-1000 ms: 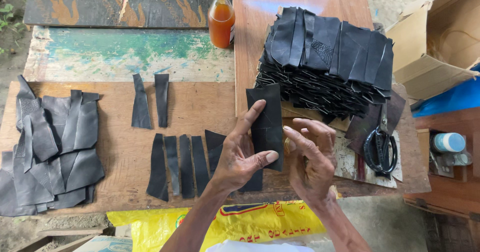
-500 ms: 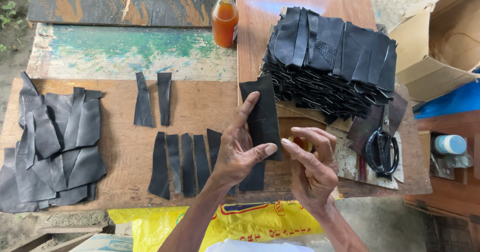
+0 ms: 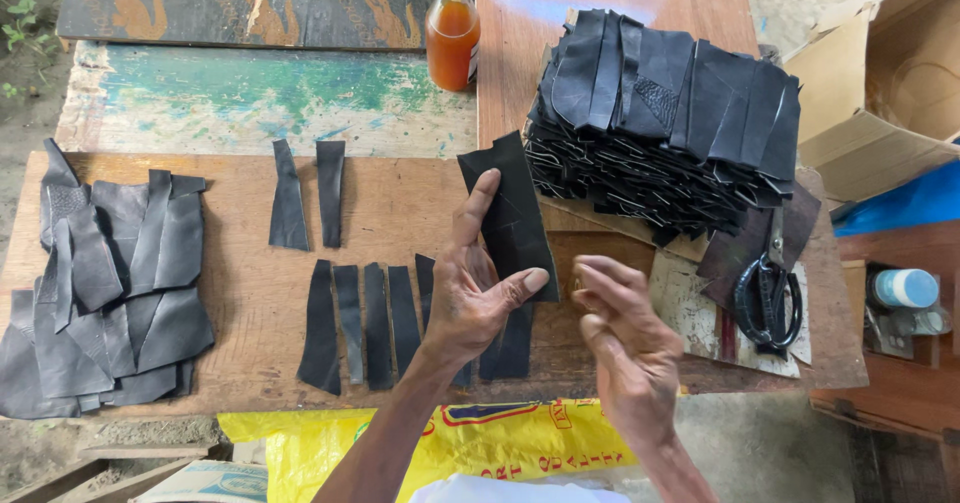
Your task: The person repeatedly picks up small black leather pieces from a pile, rubs their edges with a finger, and places them on a wooden table. The person handles the pieces one at a time, inspecting and rubbing the edges before stacking them.
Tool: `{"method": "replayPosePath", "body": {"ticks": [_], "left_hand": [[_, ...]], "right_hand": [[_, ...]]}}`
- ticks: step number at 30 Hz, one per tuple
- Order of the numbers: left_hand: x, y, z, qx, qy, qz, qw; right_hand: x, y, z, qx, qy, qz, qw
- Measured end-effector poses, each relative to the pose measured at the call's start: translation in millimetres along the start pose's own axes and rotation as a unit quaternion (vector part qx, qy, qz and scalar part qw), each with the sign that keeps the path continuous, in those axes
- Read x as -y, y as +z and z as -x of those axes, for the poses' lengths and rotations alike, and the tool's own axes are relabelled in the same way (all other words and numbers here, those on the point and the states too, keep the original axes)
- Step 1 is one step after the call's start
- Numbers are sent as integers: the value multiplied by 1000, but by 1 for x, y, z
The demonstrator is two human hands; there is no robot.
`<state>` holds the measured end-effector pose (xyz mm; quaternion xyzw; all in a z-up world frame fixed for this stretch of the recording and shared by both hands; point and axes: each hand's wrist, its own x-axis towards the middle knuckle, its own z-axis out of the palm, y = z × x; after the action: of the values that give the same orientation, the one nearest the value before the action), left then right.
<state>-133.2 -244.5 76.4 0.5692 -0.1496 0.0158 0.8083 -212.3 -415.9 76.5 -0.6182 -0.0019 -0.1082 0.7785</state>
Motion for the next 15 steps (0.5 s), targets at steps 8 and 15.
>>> {"method": "replayPosePath", "body": {"ticks": [8, 15], "left_hand": [[1, 5, -1, 12, -15, 28, 999], [-6, 1, -6, -35, -45, -98, 994]], "right_hand": [[11, 13, -10, 40, 21, 58, 997], [-4, -21, -12, 54, -273, 381, 882]]}}
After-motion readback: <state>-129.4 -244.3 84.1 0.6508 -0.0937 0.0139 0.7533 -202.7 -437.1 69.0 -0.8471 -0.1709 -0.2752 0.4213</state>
